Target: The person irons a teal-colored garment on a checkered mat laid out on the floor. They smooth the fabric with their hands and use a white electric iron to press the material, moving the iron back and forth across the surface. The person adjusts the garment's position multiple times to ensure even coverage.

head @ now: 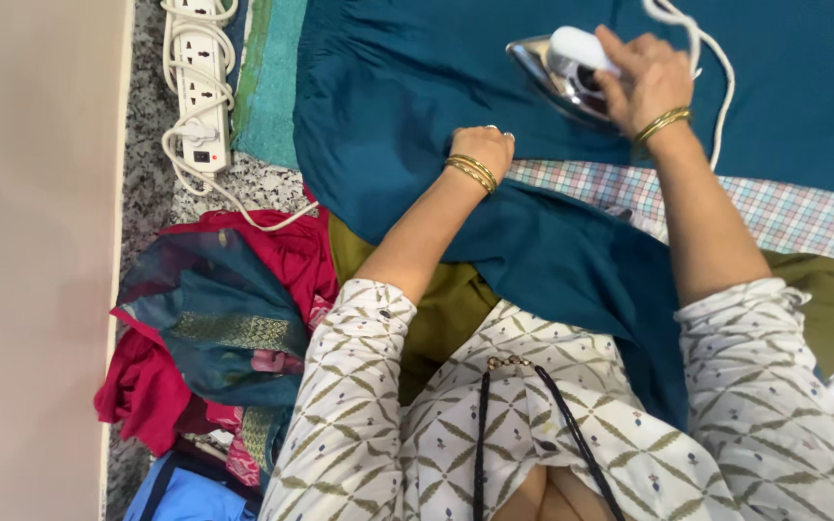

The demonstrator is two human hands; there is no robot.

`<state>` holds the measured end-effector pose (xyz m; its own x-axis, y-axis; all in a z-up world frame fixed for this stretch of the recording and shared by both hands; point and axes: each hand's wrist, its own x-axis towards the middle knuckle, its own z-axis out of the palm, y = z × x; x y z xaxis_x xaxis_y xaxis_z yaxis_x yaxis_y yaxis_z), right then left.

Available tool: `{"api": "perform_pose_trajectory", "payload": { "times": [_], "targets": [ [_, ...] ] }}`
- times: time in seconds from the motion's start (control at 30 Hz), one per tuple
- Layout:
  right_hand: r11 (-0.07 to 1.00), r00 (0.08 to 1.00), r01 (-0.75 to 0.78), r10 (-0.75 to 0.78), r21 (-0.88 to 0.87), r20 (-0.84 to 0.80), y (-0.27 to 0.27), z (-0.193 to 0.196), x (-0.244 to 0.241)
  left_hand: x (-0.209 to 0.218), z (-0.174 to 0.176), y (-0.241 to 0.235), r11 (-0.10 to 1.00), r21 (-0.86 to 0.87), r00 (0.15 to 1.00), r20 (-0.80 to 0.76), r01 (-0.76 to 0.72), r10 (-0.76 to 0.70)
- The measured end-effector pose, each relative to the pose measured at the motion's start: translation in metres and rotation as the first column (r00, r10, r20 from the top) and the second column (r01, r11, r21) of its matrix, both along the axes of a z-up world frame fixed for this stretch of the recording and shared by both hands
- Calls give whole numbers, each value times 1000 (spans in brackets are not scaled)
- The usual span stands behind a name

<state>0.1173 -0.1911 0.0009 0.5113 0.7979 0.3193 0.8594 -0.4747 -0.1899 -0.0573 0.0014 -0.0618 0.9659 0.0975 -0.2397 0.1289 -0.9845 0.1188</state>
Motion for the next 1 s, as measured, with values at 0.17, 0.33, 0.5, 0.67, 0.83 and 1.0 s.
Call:
{"api": "perform_pose_trajectory", "payload": {
  "times": [0.17, 0.33, 0.5, 0.67, 0.83, 1.0],
  "targets": [
    [999, 998, -38, 36, -24, -43, 13, 7, -50, 1, 15, -7, 1000, -2, 965, -261, 17, -17],
    [1000, 999, -28, 28, -1, -29, 31, 9, -57, 4, 17, -6, 998, -56, 919, -390, 41, -60],
    [998, 994, 48, -51, -32, -94, 63, 5, -20, 8, 3, -5, 993, -103, 890, -447, 51, -92],
    [989, 927, 138, -146, -49, -344, 88, -1, 16, 12, -6, -7, 994, -101, 902, -424, 35, -75],
    [999, 973, 22, -30, -37, -230, 69, -18, 23, 14, -3, -6, 999, 18, 960, -276, 43, -36],
    [978, 965, 199, -208, -67, -161, 49, -32, 62, 23, 8, -12, 981, 119, 937, -331, 154, -107]
  ]
}}
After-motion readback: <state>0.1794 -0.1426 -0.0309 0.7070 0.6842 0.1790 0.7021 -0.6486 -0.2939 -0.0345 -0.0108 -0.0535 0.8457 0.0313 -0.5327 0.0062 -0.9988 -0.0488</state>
